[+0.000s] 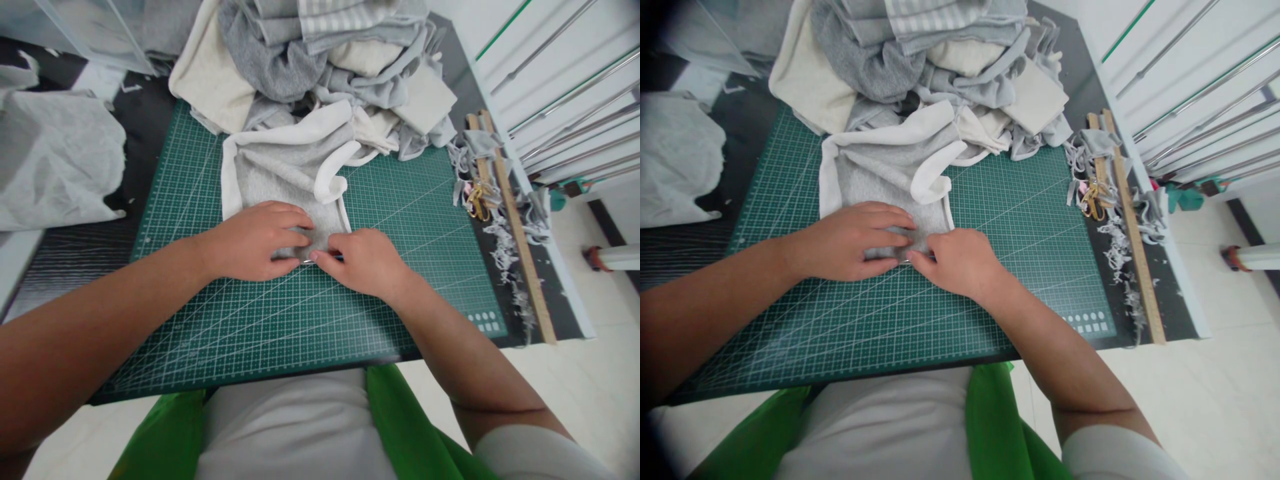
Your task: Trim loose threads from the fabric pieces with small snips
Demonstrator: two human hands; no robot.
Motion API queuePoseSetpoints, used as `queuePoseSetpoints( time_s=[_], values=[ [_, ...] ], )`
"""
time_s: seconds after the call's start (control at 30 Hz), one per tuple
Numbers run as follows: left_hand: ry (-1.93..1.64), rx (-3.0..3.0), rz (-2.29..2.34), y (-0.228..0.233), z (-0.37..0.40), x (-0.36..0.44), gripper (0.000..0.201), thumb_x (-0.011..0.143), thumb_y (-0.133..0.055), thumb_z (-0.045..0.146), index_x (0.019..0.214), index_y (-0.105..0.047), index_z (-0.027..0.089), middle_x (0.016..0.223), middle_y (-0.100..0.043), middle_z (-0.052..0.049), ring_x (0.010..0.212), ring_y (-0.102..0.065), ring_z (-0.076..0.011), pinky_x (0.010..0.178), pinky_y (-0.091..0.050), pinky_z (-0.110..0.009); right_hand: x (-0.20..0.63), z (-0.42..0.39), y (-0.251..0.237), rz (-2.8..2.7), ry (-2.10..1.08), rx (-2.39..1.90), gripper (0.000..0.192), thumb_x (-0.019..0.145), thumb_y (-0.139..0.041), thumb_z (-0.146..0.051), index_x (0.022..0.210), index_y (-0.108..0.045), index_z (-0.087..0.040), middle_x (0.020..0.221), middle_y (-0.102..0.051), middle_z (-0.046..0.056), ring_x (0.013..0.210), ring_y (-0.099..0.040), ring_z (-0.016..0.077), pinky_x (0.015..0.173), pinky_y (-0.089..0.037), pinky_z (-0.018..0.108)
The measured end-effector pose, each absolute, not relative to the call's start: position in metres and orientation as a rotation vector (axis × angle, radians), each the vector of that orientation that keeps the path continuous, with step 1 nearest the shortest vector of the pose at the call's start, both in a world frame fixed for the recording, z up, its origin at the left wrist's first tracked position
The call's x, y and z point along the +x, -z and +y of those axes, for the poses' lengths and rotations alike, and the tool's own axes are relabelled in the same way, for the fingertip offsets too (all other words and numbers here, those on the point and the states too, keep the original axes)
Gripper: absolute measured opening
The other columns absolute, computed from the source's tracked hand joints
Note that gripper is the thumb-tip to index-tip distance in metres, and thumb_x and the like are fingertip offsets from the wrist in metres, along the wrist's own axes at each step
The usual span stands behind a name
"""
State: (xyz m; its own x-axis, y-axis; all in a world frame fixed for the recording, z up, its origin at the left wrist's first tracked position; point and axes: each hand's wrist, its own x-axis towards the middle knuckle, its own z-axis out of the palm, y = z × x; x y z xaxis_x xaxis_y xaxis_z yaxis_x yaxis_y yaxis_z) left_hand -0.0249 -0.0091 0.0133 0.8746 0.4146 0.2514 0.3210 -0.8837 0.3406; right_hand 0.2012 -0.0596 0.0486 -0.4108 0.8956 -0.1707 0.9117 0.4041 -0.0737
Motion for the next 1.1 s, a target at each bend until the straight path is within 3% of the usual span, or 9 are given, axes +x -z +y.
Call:
queuePoseSetpoints(
  time_s=[0.37, 0.63, 1.1],
  values=[
    [-0.473, 2.759, 0.564, -0.013, -0.009, -0.024, 0.022, 0.092, -0.060, 0.032, 0.102, -0.075, 0.019, 0.129, -0.067, -0.011, 0.123, -0.061, -0.0274, 0.110, -0.046, -0.045, 0.196, -0.061, -0.051, 2.531, 0.147, 1.550, 0.058, 0.102, -0.031, -0.058, 0.091, -0.074, -0.021, 0.078, -0.075, 0.008, 0.069, -0.067, 0.0235, 0.056, -0.024, 0.032],
    [-0.486, 2.762, 0.563, -0.013, -0.010, -0.024, 0.024, 0.092, -0.059, 0.032, 0.108, -0.073, 0.020, 0.129, -0.067, -0.010, 0.123, -0.061, -0.0260, 0.111, -0.046, -0.044, 0.193, -0.062, -0.053, 2.505, 0.127, 1.514, 0.062, 0.105, -0.022, -0.051, 0.099, -0.075, -0.019, 0.079, -0.075, 0.011, 0.072, -0.069, 0.0266, 0.057, -0.031, 0.032],
    [-0.460, 2.707, 0.544, -0.013, -0.007, -0.027, 0.028, 0.081, -0.058, 0.020, 0.105, -0.074, 0.020, 0.133, -0.066, -0.008, 0.127, -0.059, -0.0246, 0.115, -0.042, -0.041, 0.188, -0.063, -0.050, 2.476, 0.041, 1.618, 0.053, 0.100, -0.035, -0.053, 0.092, -0.077, -0.022, 0.079, -0.077, 0.009, 0.072, -0.072, 0.0273, 0.059, -0.040, 0.032]
  ],
)
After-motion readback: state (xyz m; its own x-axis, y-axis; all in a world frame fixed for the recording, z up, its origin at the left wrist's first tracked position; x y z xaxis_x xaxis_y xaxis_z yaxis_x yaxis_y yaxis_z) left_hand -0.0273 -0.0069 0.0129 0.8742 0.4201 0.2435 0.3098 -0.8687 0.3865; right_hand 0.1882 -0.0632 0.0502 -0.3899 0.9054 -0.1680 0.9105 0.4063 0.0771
